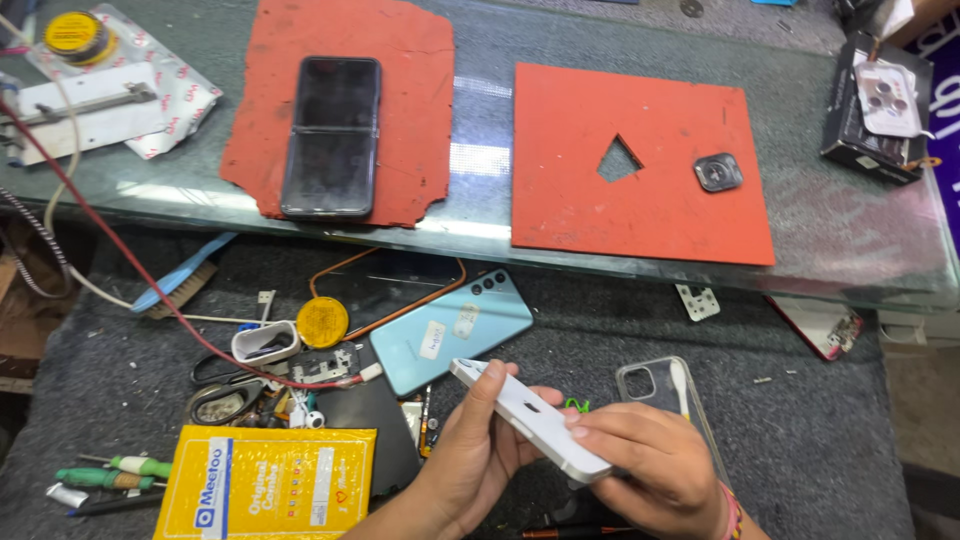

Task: The person removes a rubber band from a white smartphone, inspects the device, and uses a screwdriver to work on the bottom edge near the charging port. The person handles the phone and a clear case while working at a cluttered workbench.

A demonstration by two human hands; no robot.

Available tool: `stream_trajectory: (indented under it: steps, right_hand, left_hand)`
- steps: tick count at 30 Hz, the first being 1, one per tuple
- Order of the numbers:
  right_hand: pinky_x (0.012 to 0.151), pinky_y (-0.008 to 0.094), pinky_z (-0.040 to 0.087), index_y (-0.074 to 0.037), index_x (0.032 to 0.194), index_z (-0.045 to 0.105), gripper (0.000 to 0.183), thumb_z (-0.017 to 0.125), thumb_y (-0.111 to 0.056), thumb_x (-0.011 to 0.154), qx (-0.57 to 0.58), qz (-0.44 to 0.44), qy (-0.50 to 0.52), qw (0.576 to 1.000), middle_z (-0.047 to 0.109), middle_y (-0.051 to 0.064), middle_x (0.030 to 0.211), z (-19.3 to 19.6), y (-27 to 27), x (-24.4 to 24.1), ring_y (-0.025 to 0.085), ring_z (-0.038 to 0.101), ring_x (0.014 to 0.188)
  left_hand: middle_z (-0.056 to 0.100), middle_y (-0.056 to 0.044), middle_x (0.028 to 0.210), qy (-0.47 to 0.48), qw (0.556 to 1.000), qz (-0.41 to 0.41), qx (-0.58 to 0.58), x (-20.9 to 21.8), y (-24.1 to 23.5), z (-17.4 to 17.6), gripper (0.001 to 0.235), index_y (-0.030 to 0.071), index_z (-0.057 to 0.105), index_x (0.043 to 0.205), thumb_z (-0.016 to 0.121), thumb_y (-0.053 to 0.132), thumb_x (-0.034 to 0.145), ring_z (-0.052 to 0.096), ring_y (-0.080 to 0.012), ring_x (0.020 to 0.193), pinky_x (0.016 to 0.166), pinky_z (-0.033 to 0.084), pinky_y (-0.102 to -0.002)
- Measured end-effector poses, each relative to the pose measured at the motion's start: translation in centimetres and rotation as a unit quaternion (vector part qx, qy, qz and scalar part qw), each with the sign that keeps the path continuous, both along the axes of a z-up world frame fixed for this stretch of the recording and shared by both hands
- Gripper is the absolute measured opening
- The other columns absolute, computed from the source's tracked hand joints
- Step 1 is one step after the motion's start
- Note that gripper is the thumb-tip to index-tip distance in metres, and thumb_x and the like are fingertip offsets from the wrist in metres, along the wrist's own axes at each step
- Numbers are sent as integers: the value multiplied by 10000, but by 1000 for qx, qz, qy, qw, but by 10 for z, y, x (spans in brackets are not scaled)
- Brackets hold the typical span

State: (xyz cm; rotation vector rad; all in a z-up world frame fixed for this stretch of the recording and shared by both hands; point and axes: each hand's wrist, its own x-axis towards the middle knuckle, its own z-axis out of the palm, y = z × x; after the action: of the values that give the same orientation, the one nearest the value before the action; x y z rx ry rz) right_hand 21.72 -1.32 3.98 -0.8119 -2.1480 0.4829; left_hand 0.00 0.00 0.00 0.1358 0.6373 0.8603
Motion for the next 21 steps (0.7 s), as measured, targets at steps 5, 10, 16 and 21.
stream_trajectory:
  steps: [5,10,16,21]
  right_hand:
    - [840,366,648,-12,1107,700,298,732,-21,810,-23,-78,61,995,770,146,1087,-15,-10,8,279,801,979]
    - [798,374,651,46,1280,605,365,710,-35,939,-246,-193,290,904,764,200,1051,-35,-21,4,246,783,922]
    - [686,388,649,5,1464,415,682,706,-19,847,-456,-167,294,823,709,196,1097,-35,-5,11,211,723,896]
    - [650,376,634,27,1418,429,616,692,-67,869,-561,-97,328,754,677,184,1104,-29,0,12,208,718,874]
  left_hand:
    - [700,-172,1120,18,1000,14,5,0,1,7,581,138,400,1358,529,506,928,725,-290,1064,954,594,-463]
    - [677,-117,1171,46,992,64,96,-3,3,14,552,77,382,1425,559,350,981,717,-228,1069,967,570,-429]
    - [712,-142,1174,112,970,139,167,-8,3,14,488,-11,491,1435,608,139,986,706,-193,1058,963,573,-379]
    - [729,-162,1215,131,948,133,259,-12,-6,9,500,-37,538,1452,663,116,993,692,-174,1107,983,545,-342]
